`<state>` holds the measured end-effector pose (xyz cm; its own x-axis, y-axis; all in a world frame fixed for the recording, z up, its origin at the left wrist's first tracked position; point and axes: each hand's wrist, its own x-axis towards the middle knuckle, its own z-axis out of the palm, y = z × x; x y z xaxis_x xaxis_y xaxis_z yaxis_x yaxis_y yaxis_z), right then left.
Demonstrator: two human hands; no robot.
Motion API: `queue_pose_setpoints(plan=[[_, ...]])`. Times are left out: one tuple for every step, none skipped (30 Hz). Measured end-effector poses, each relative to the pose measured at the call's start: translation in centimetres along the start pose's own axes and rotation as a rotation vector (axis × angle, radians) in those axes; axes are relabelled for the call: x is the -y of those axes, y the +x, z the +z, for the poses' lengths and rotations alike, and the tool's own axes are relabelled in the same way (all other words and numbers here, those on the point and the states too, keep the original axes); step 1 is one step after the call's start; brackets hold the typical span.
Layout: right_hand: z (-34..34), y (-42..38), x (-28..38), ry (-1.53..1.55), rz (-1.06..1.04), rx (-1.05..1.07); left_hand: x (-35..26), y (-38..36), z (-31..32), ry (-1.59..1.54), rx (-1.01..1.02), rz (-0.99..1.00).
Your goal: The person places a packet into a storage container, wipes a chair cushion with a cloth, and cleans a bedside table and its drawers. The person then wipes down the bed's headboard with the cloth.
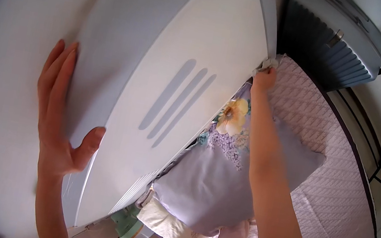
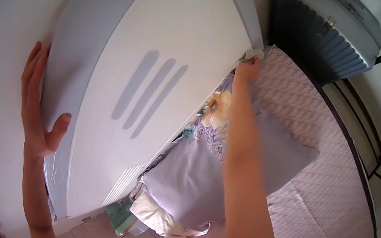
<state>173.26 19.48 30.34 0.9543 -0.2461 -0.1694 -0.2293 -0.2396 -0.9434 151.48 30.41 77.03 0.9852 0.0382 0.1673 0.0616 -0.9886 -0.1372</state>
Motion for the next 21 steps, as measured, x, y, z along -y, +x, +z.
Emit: queue_pose_setpoints(plan=[[0.4, -0.1, -0.7, 0.035, 0.066, 0.003, 0.0, 0.0, 0.1, -0.014, -0.012, 0.004], [0.0, -0.8, 0.0, -0.056, 0.037, 0.039, 0.0, 0.2, 0.0, -0.027, -0.014, 0.003], [-0.8, -2.6, 0.9, -0.149, 0.007, 0.073, -0.1, 0.3, 0.0, -0.041, -0.016, 0.003], [-1.9, -4.9, 1.5, -0.248, -0.019, 0.111, -0.2, 0.2, 0.0, -0.058, -0.01, 0.0], [-2.7, -7.3, 1.9, -0.206, -0.048, 0.119, -0.3, 0.1, 0.0, -0.077, -0.011, -0.003], [-3.4, -9.7, 2.5, -0.16, -0.08, 0.124, -0.3, 0.0, 0.0, -0.095, -0.017, -0.004], [-4.4, -12.4, 3.4, -0.095, -0.118, 0.125, -0.3, 0.1, 0.0, -0.113, -0.026, -0.003], [-5.5, -14.9, 4.2, -0.032, -0.135, 0.17, -0.4, 0.2, -0.1, -0.121, -0.028, -0.001], [-6.5, -16.4, 5.0, -0.017, -0.146, 0.265, -0.5, 0.3, -0.2, -0.129, -0.029, 0.001], [-6.8, -16.5, 6.4, 0.095, -0.179, 0.256, -0.5, 0.3, -0.2, -0.136, -0.029, 0.004], [-7.2, -16.5, 7.8, 0.207, -0.207, 0.25, -0.5, 0.4, -0.2, -0.133, -0.039, 0.009], [-7.3, -15.7, 9.4, 0.231, -0.268, 0.2, -0.5, 0.4, -0.1, -0.129, -0.043, 0.011], [-6.9, -14.1, 11.0, 0.255, -0.327, 0.15, -0.5, 0.3, -0.1, -0.125, -0.046, 0.012], [-6.6, -13.3, 11.9, 0.28, -0.39, 0.097, -0.5, 0.3, -0.1, -0.129, -0.049, 0.008], [-6.8, -13.7, 12.1, 0.272, -0.402, 0.109, -0.5, 0.3, 0.0, -0.133, -0.053, 0.005], [-7.0, -14.4, 12.3, 0.264, -0.415, 0.121, -0.6, 0.3, 0.0, -0.138, -0.058, 0.002], [-7.3, -15.3, 12.5, 0.257, -0.43, 0.135, -0.7, 0.3, -0.1, -0.137, -0.062, -0.006], [-7.8, -17.0, 12.4, 0.166, -0.443, 0.151, -0.8, 0.4, -0.2, -0.136, -0.065, -0.015], [-8.0, -18.8, 12.3, 0.315, -0.419, 0.189, -1.0, 0.3, -0.2, -0.137, -0.065, -0.027], [-8.5, -19.9, 12.4, 0.351, -0.414, 0.221, -0.9, 0.1, -0.2, -0.132, -0.057, -0.034], [-8.7, -20.6, 12.7, 0.391, -0.409, 0.25, -0.8, 0.1, -0.1, -0.127, -0.051, -0.038]])
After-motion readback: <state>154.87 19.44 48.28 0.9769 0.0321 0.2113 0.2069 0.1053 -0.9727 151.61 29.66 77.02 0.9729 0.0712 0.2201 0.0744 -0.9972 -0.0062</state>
